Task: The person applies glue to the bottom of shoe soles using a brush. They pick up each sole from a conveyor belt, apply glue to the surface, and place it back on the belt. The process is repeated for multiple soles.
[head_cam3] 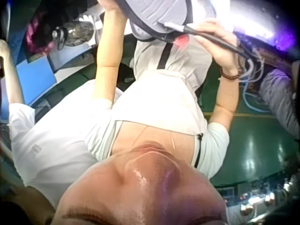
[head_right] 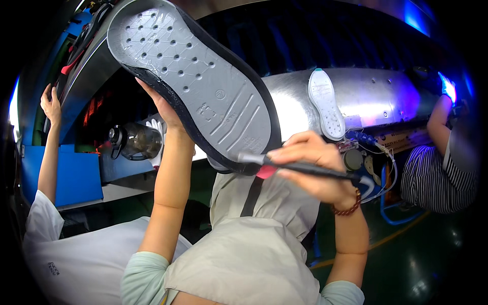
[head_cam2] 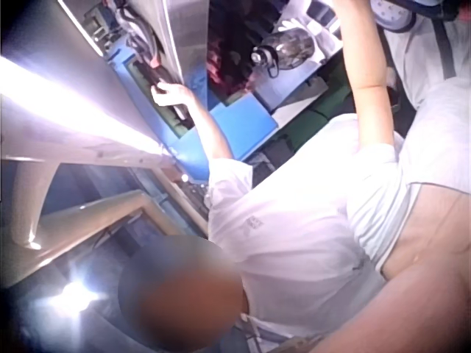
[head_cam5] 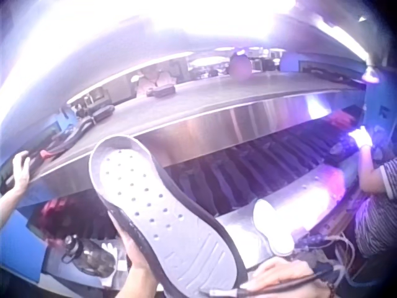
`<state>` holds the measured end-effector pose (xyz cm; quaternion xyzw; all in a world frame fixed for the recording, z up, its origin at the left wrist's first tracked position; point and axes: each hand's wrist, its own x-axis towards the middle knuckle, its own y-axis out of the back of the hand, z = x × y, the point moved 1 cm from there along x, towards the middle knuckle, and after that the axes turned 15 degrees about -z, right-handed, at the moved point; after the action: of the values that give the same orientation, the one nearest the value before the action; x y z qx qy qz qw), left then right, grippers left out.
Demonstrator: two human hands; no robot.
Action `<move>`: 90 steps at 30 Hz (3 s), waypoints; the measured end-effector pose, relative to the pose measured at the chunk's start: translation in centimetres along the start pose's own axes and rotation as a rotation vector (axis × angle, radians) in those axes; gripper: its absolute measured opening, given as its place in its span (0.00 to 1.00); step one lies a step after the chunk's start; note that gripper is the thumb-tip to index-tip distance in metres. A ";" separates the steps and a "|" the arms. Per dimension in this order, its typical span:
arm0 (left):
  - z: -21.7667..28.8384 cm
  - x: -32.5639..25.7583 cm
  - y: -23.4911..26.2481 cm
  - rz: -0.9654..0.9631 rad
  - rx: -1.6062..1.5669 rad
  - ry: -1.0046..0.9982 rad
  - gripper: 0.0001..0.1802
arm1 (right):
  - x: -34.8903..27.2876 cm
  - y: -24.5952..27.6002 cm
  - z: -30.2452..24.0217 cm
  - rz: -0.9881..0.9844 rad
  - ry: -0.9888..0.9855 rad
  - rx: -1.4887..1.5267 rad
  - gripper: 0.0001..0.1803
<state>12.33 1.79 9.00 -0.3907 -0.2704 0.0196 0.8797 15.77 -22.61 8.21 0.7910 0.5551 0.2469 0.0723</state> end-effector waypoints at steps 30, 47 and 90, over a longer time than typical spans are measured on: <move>-2.2 -3.8 -2.5 -0.076 -0.441 0.063 0.27 | 3.4 -0.3 -1.0 0.032 0.012 0.322 0.11; -0.6 -1.2 -3.2 -0.076 -0.483 0.593 0.21 | 4.0 0.6 -2.7 -0.226 0.088 0.081 0.10; 6.8 -4.7 -2.1 0.262 0.102 1.012 0.24 | -0.2 4.6 -1.7 -0.334 -0.002 -0.432 0.09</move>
<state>4.67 3.73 12.05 -0.3384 0.2407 -0.0486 0.9084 18.81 -24.81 11.46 0.6549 0.6124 0.3433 0.2796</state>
